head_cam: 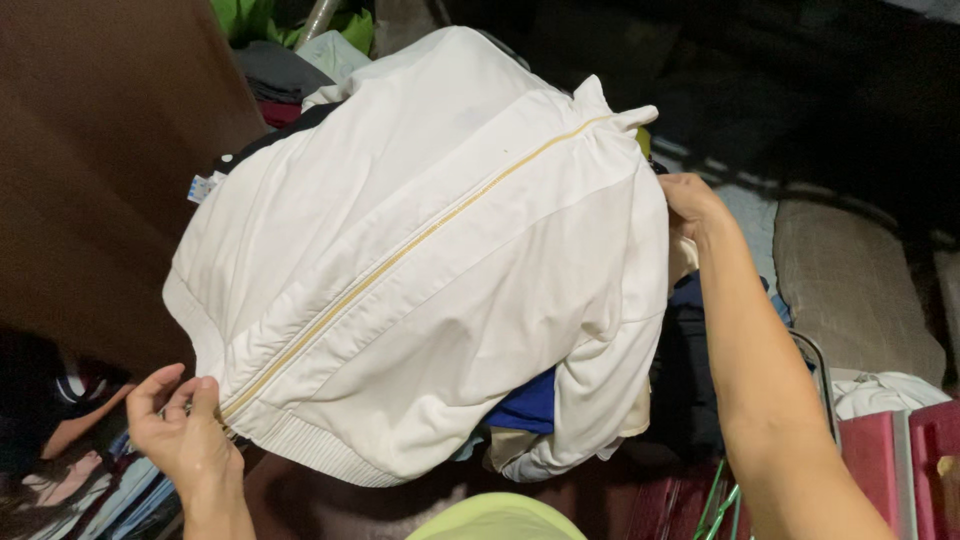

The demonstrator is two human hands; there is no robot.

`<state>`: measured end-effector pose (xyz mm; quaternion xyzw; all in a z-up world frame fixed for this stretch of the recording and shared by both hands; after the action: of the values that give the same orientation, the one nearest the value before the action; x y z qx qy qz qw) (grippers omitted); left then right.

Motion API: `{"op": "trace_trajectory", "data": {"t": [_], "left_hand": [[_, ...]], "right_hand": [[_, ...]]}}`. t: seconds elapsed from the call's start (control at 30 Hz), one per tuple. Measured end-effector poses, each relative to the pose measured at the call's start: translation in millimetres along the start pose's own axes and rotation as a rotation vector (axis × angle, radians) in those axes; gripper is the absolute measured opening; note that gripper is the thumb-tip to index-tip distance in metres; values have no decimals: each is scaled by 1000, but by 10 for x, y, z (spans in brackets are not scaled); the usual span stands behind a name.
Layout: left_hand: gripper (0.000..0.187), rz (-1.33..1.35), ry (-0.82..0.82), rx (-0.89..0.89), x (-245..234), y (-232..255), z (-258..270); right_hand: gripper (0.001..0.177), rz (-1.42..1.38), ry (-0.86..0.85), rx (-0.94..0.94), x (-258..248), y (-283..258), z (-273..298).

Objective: The person hangs a yellow dress on a hanger, then places a white jacket over it and zips it closed. The combined outfit is hung in a wardrobe. The person then folds a black jacket by hand and places it on a pile of clothes.

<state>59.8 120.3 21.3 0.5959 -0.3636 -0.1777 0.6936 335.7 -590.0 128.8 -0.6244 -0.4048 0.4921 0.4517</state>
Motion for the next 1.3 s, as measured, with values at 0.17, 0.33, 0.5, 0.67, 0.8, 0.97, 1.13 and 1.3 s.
{"op": "trace_trajectory", "data": {"t": [0.17, 0.33, 0.5, 0.67, 0.8, 0.97, 1.13, 1.3], "left_hand": [[34, 14, -12, -80, -18, -72, 41], [33, -89, -72, -62, 128, 14, 93], [29, -401, -26, 14, 264, 192, 100], [32, -643, -25, 379, 692, 855, 194], [25, -559, -212, 583, 1400, 1509, 142], [23, -598, -417, 946, 2555, 2155, 126], [54, -652, -465, 1245, 3736, 2512, -115], [58, -613, -409, 1291, 4439, 2554, -506]], "right_hand": [[33, -326, 3, 22, 68, -255, 30], [30, -232, 28, -127, 211, -798, 213], [23, 127, 77, -454, 349, -1469, 528], [16, 340, 61, -856, 502, -2054, 997], [12, 109, 45, -906, 503, -2147, 1205], [22, -93, 111, -884, 286, -2040, 1372], [30, -156, 110, -921, 161, -2038, 1450], [33, -187, 116, -937, 123, -2056, 1513]]}}
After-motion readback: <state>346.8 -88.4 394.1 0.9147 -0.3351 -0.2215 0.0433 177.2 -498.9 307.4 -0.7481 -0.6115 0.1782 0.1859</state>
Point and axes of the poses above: each hand's wrist, its own z-axis away from the middle knuckle, its own x-axis out of the palm, y = z × x, the point moved 8 cm from there along -z, towards the middle knuckle, and after that the axes turned 15 degrees about -x, right-handed, at the moved point
